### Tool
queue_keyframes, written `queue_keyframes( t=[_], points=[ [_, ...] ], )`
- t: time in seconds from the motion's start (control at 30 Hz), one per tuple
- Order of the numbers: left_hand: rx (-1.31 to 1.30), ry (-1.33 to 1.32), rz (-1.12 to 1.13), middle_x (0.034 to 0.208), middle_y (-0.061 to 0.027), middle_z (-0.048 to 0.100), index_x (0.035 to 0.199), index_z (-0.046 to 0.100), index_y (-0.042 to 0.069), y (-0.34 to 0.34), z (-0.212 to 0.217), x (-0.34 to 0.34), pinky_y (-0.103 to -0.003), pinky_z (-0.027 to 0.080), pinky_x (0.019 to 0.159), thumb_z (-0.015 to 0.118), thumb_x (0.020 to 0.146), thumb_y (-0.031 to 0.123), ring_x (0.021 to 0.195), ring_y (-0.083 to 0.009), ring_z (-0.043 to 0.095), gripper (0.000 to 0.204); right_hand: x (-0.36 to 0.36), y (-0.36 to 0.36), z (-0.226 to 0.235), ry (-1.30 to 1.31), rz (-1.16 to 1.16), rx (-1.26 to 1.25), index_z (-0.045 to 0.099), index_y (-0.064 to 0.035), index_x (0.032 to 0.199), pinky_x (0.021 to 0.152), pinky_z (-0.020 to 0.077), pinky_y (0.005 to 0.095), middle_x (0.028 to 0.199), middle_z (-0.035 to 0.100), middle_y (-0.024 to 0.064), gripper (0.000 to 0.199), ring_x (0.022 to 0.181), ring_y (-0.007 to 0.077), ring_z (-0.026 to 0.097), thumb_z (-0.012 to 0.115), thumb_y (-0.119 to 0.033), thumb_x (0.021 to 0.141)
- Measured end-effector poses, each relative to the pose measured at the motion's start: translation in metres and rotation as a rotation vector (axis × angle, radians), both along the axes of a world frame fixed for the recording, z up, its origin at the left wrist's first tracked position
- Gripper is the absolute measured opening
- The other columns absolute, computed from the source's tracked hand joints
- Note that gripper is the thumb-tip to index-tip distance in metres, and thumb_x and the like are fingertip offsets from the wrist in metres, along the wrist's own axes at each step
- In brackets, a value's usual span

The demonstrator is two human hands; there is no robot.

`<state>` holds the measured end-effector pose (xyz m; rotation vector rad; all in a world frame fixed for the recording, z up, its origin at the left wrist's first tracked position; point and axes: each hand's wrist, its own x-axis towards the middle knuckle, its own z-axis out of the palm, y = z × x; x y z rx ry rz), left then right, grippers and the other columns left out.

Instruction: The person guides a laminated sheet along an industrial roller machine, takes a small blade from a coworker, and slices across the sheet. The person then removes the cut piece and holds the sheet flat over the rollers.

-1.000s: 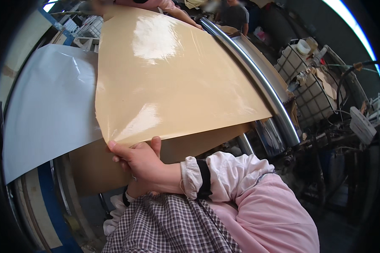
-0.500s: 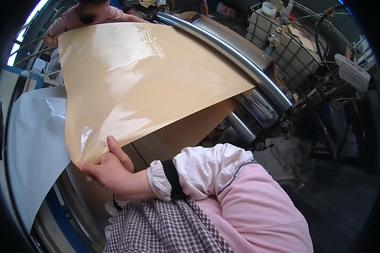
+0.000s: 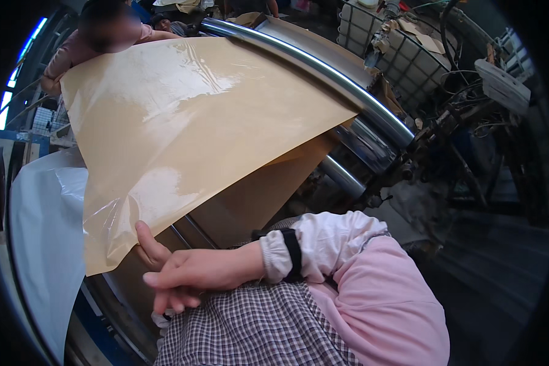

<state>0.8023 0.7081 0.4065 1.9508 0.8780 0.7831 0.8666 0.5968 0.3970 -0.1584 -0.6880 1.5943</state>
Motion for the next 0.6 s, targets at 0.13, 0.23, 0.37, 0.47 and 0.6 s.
queue_keyframes(
  t=[0.13,0.23,0.37,0.47,0.6],
  points=[
    [0.089,-0.108,-0.089,0.121,-0.0251,0.044,0.119,0.040,-0.011,0.008,-0.001,0.009,-0.033,0.039,0.091,0.037,0.092,0.017,0.106,-0.0287,0.049,0.039,0.045,-0.038,-0.147,-0.066,-0.396,-0.609,0.064,-0.0009,0.089,0.053,0.0390,0.0174,0.067,0.056,-0.0025,0.037,0.058,0.0046,0.048,0.052,-0.036,0.087],
    [0.087,-0.056,-0.029,0.115,-0.0206,0.050,0.117,0.044,-0.011,0.013,-0.002,0.004,-0.031,0.041,0.088,0.038,0.092,0.026,0.103,-0.0243,0.051,0.044,0.068,-0.064,-0.294,0.249,-0.631,-1.226,0.058,-0.0005,0.096,0.049,0.0342,0.0174,0.065,0.049,-0.0025,0.033,0.053,0.0061,0.043,0.047,-0.031,0.090],
    [0.096,-0.180,0.073,0.112,-0.0216,0.051,0.120,0.041,-0.010,0.015,0.001,-0.001,-0.034,0.041,0.089,0.039,0.092,0.017,0.101,-0.0267,0.052,0.039,0.098,-0.092,-0.450,0.650,-0.988,-1.328,0.052,-0.0053,0.093,0.048,0.0391,0.0196,0.070,0.052,0.0024,0.036,0.057,0.0113,0.048,0.041,-0.039,0.091],
    [0.081,-0.199,0.081,0.123,-0.0215,0.044,0.124,0.035,-0.009,0.012,0.008,-0.004,-0.036,0.037,0.094,0.040,0.091,0.017,0.110,-0.0275,0.046,0.042,0.124,-0.087,-0.519,0.770,-1.043,-1.258,0.045,-0.0009,0.117,0.063,0.0459,0.0325,0.089,0.056,0.0097,0.052,0.077,0.0209,0.055,0.047,-0.043,0.087],
    [-0.132,-0.394,0.172,0.126,-0.0174,0.043,0.123,0.037,-0.008,0.008,0.007,-0.027,-0.034,0.033,0.098,0.041,0.090,0.026,0.113,-0.0242,0.044,0.048,0.150,-0.052,-0.560,0.925,-1.181,-0.706,0.043,-0.0001,0.119,0.076,0.0466,0.0381,0.102,0.056,0.0104,0.053,0.093,0.0235,0.055,0.050,-0.041,0.086]
  ],
)
